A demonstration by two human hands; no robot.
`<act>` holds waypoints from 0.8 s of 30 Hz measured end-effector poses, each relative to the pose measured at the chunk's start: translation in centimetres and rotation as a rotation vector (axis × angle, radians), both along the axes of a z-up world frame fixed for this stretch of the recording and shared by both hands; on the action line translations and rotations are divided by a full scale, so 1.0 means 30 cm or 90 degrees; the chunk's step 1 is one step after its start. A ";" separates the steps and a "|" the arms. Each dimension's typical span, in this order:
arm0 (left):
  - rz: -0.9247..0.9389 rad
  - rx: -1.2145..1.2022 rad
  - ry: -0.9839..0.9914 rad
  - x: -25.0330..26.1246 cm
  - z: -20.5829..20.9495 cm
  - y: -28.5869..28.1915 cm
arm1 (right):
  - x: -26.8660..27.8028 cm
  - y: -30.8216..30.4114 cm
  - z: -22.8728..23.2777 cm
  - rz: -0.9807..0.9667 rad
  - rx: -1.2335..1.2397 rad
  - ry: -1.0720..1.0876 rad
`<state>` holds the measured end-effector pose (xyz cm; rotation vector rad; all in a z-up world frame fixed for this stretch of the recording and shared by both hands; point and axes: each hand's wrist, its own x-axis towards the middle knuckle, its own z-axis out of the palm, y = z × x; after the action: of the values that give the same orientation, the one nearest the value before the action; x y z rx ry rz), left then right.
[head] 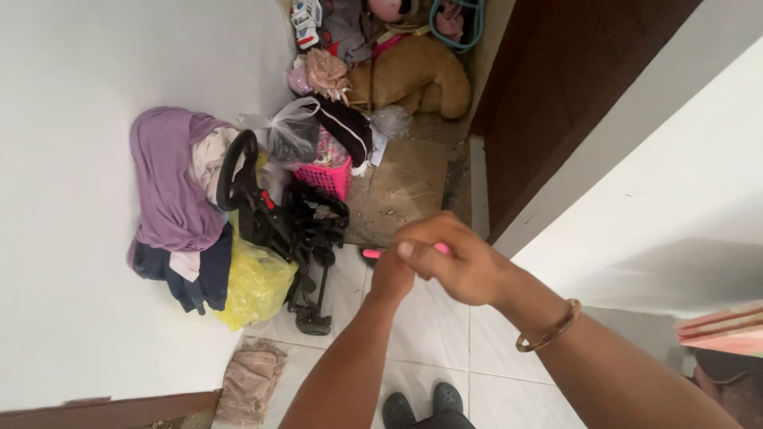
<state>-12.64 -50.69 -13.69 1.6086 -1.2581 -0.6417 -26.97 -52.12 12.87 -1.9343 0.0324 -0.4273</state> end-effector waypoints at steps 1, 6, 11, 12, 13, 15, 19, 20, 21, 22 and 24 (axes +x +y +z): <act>-0.002 -0.001 0.000 -0.017 0.053 -0.015 | -0.011 -0.018 0.021 -0.002 -0.001 0.000; 0.041 0.061 -0.192 -0.066 0.357 -0.007 | -0.036 -0.104 0.232 -0.113 -0.008 -0.119; -0.015 0.233 -0.176 -0.098 0.519 0.096 | -0.005 -0.181 0.327 -0.146 0.170 -0.162; -0.029 0.279 -0.174 -0.100 0.514 0.112 | 0.005 -0.190 0.333 -0.156 0.232 -0.162; -0.024 0.279 -0.175 -0.090 0.463 0.123 | 0.026 -0.189 0.302 -0.151 0.231 -0.164; -0.011 0.336 -0.151 -0.077 0.358 0.137 | 0.065 -0.193 0.240 -0.255 0.381 -0.064; 0.047 0.214 -0.146 0.003 0.120 0.119 | 0.098 -0.136 0.073 -0.155 0.376 -0.065; 0.064 0.196 -0.141 0.028 0.087 0.110 | 0.108 -0.108 0.046 -0.159 0.276 -0.042; 0.081 0.177 -0.135 0.051 0.055 0.101 | 0.117 -0.082 0.019 -0.161 0.177 -0.020; 0.079 0.177 -0.136 0.066 0.058 0.096 | 0.124 -0.056 0.009 -0.163 0.177 -0.020; 0.128 0.120 -0.006 0.087 0.062 0.084 | 0.132 -0.004 -0.009 -0.103 0.118 0.081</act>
<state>-10.03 -48.19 -11.83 1.8673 -1.0505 -0.6410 -23.01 -52.24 12.59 -1.7788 0.3026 -0.3928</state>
